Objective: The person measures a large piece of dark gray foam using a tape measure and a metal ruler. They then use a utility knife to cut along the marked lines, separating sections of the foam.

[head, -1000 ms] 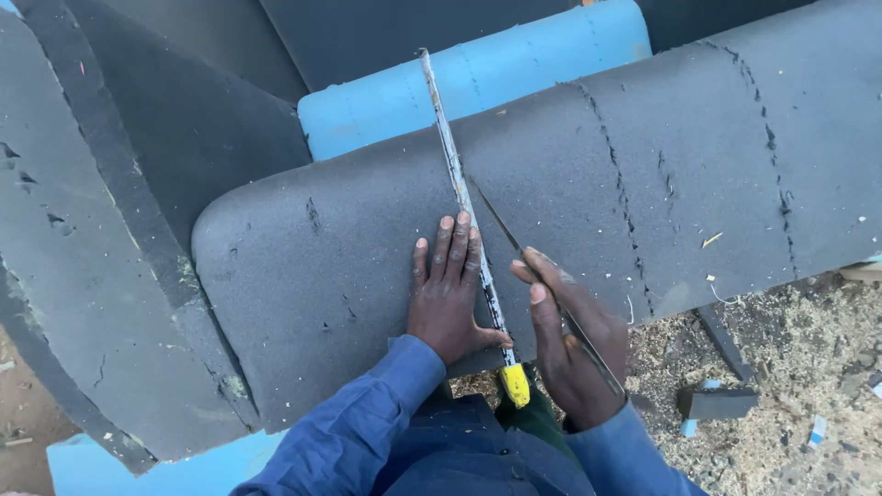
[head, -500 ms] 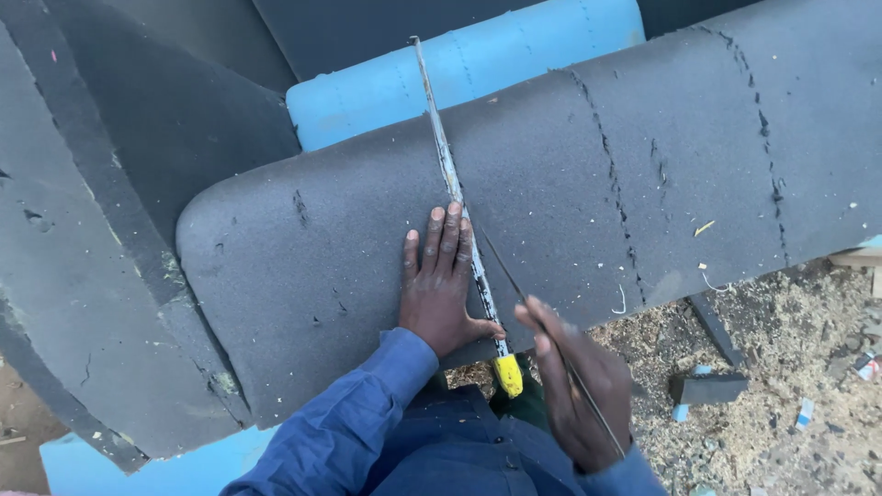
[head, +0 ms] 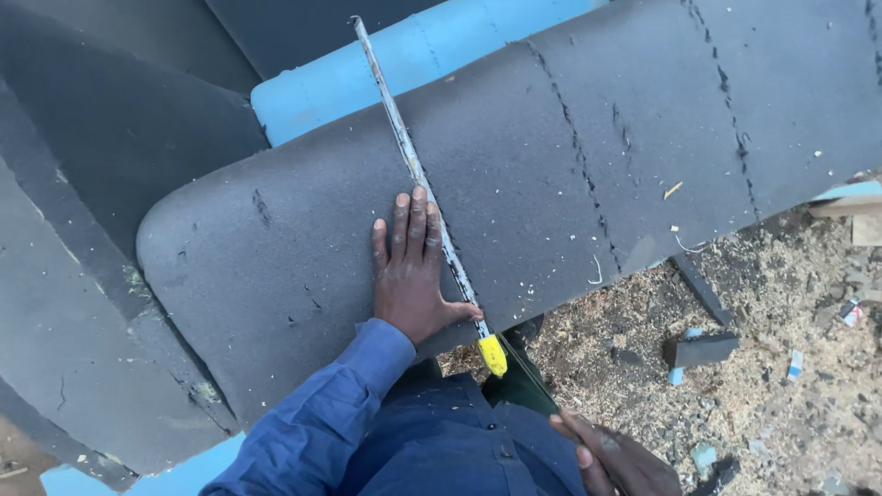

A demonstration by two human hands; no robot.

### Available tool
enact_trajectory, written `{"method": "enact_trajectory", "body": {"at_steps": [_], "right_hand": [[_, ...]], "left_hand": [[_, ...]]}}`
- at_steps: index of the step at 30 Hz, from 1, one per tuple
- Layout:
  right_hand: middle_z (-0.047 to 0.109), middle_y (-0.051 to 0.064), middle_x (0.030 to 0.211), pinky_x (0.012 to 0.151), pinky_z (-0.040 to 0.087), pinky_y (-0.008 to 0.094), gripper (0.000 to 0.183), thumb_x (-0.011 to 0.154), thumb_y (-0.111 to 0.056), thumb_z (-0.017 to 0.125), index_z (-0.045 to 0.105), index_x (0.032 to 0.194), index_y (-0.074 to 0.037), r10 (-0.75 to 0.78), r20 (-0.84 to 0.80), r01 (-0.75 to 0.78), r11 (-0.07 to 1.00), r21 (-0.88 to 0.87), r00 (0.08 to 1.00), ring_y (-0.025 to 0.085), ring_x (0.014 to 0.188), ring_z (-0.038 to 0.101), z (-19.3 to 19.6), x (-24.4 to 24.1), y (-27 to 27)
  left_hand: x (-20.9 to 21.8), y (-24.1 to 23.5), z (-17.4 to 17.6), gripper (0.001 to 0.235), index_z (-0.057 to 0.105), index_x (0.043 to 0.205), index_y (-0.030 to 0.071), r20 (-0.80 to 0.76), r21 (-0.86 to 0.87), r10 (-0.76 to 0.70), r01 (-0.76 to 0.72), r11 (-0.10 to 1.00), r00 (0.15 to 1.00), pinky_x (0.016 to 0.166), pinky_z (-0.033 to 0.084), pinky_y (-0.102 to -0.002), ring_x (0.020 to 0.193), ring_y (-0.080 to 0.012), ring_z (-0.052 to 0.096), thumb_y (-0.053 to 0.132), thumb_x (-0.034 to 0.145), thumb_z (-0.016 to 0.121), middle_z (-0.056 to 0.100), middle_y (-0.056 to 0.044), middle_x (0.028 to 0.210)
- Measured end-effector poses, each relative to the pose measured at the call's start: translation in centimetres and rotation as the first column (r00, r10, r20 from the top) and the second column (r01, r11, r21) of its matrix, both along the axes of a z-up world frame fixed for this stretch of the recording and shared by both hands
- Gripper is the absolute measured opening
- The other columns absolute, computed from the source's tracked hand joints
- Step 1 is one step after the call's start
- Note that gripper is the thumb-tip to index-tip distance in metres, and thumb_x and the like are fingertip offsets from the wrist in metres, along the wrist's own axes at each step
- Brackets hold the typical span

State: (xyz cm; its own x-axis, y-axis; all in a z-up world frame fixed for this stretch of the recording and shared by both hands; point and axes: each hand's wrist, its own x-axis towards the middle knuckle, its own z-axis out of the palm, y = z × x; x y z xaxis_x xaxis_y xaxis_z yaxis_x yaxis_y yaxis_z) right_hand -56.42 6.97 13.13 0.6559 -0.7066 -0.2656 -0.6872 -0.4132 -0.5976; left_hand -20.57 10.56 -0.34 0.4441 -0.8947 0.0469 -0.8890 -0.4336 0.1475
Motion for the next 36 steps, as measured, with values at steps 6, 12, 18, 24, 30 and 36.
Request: {"method": "enact_trajectory", "body": {"at_steps": [6,12,18,24,30,36], "right_hand": [[0.097,-0.002,0.146,0.105,0.068,0.032,0.094,0.1,-0.08,0.028,0.084,0.152,-0.026,0.23,-0.722,0.452,0.647,0.614,0.652,0.014,0.107,0.096,0.1,1.2,-6.4],[0.08,0.016,0.11,0.104,0.066,0.054,0.009,0.102,-0.009,0.074,0.068,0.096,-0.005,0.52,-0.01,-0.366,0.588,-0.721,0.854,0.041,0.116,0.074,-3.9,-0.9,-6.2],[0.069,0.008,0.142,0.058,0.067,0.045,0.08,0.096,-0.008,0.077,0.06,0.168,-0.039,0.114,0.077,-0.099,0.98,-0.173,0.991,0.03,0.088,0.079,-10.6,13.2,-2.3],[0.063,-0.001,0.149,0.045,0.066,0.038,0.089,0.099,0.004,0.066,0.044,0.177,-0.035,0.209,-0.102,-0.22,0.97,-0.109,0.973,0.022,0.063,0.066,-11.8,19.9,-4.6],[0.061,-0.002,0.141,0.046,0.055,0.045,0.087,0.103,-0.004,0.066,0.043,0.179,-0.041,0.182,-0.143,-0.19,0.981,-0.04,0.973,0.026,0.064,0.065,-11.0,20.6,-4.7],[0.061,-0.005,0.142,0.048,0.061,0.045,0.09,0.102,-0.004,0.067,0.043,0.177,-0.046,0.178,-0.207,-0.186,0.982,-0.017,0.962,0.025,0.071,0.073,-10.9,20.6,-4.8]], "left_hand": [[0.0,0.1,-0.2,0.2,0.014,0.186,0.0,-0.009,-0.016,-0.006,0.005,1.0,1.0,0.144,0.002,-0.069,0.182,-0.0421,-0.001,0.116,0.042,0.091,0.002,-0.019,0.197],[0.3,0.5,-0.5,0.183,0.02,0.186,0.003,-0.08,-0.152,-0.027,0.015,0.988,0.996,0.144,0.008,-0.07,0.183,-0.0417,0.007,0.114,0.055,0.084,0.009,-0.017,0.197],[1.1,-0.3,0.2,0.089,0.051,0.173,0.007,-0.118,-0.288,0.013,-0.047,0.957,0.993,0.14,0.022,-0.065,0.178,-0.0359,0.028,0.055,0.102,0.076,0.036,-0.013,0.19],[6.2,-3.2,0.6,0.057,0.075,0.129,0.011,-0.098,-0.41,-0.035,-0.008,0.912,0.995,0.135,0.038,-0.062,0.167,-0.0419,0.045,0.042,0.087,0.099,0.062,-0.018,0.161],[13.1,-6.3,0.2,0.102,0.045,0.179,0.008,0.063,-0.196,-0.1,0.11,0.974,0.993,0.143,0.025,-0.059,0.18,-0.0341,0.02,0.066,0.101,0.078,0.028,-0.012,0.193],[15.7,-7.1,-0.6,0.099,0.025,0.184,0.005,-0.182,-0.105,-0.184,0.167,0.98,0.966,0.142,0.016,-0.06,0.179,-0.0358,0.017,0.067,0.113,0.058,0.018,-0.016,0.195]]}}
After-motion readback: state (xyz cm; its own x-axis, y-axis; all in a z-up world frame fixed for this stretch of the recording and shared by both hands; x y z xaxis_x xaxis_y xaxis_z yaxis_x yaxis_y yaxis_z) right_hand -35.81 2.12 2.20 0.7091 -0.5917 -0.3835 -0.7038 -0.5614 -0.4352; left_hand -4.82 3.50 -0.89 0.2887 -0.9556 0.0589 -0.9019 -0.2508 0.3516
